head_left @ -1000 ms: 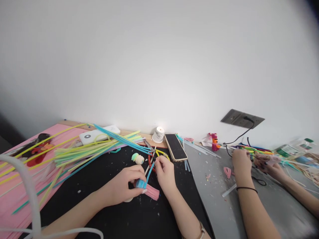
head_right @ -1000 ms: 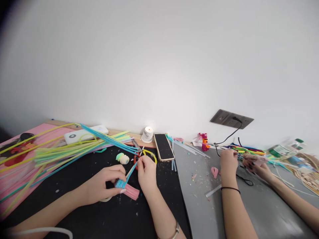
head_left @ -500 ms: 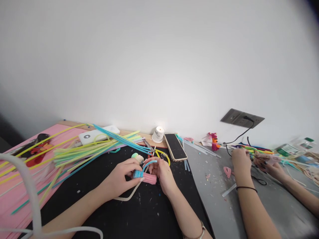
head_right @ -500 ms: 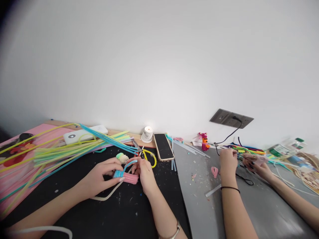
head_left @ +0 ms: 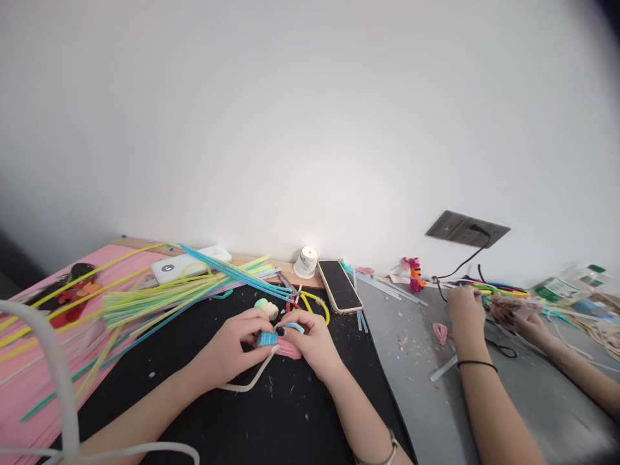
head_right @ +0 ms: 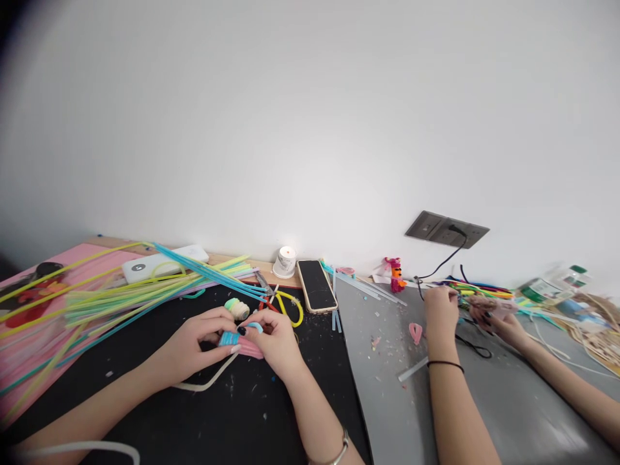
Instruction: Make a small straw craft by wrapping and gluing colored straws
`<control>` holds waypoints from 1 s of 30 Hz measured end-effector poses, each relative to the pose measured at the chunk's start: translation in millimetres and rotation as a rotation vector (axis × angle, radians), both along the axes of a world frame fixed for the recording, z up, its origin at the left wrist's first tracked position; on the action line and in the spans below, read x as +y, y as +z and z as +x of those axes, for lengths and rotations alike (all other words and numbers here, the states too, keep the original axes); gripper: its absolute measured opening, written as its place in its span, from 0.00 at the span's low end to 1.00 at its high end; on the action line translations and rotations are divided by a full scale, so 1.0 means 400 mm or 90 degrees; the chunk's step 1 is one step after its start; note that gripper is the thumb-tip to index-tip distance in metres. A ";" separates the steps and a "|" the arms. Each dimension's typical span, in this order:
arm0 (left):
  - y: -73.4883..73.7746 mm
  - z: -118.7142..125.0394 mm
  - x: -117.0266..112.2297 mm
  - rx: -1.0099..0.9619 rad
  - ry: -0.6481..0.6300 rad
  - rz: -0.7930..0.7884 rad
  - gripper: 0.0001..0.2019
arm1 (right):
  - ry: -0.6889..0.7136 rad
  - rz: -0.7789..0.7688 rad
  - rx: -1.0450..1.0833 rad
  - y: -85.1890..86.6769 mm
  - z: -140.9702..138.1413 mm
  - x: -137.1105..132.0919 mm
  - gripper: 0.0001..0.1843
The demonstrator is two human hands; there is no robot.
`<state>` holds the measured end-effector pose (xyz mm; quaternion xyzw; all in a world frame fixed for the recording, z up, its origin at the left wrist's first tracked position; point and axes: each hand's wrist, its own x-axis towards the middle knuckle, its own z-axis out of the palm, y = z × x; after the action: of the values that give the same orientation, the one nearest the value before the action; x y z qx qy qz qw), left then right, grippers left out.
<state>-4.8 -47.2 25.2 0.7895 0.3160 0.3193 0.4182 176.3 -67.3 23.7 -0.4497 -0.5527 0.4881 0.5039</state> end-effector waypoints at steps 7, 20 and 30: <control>-0.006 0.000 0.004 0.007 0.001 0.030 0.03 | 0.005 0.064 -0.030 0.008 -0.003 -0.004 0.06; 0.015 0.001 -0.008 0.052 -0.053 0.075 0.04 | -0.035 0.042 0.010 -0.009 -0.005 0.000 0.11; 0.023 -0.001 -0.012 0.076 -0.051 0.111 0.05 | -0.064 0.064 -0.024 0.008 0.000 -0.004 0.10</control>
<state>-5.3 -51.9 34.2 0.8526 0.2797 0.2808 0.3405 176.5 -69.0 27.0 -0.4603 -0.5626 0.4254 0.5391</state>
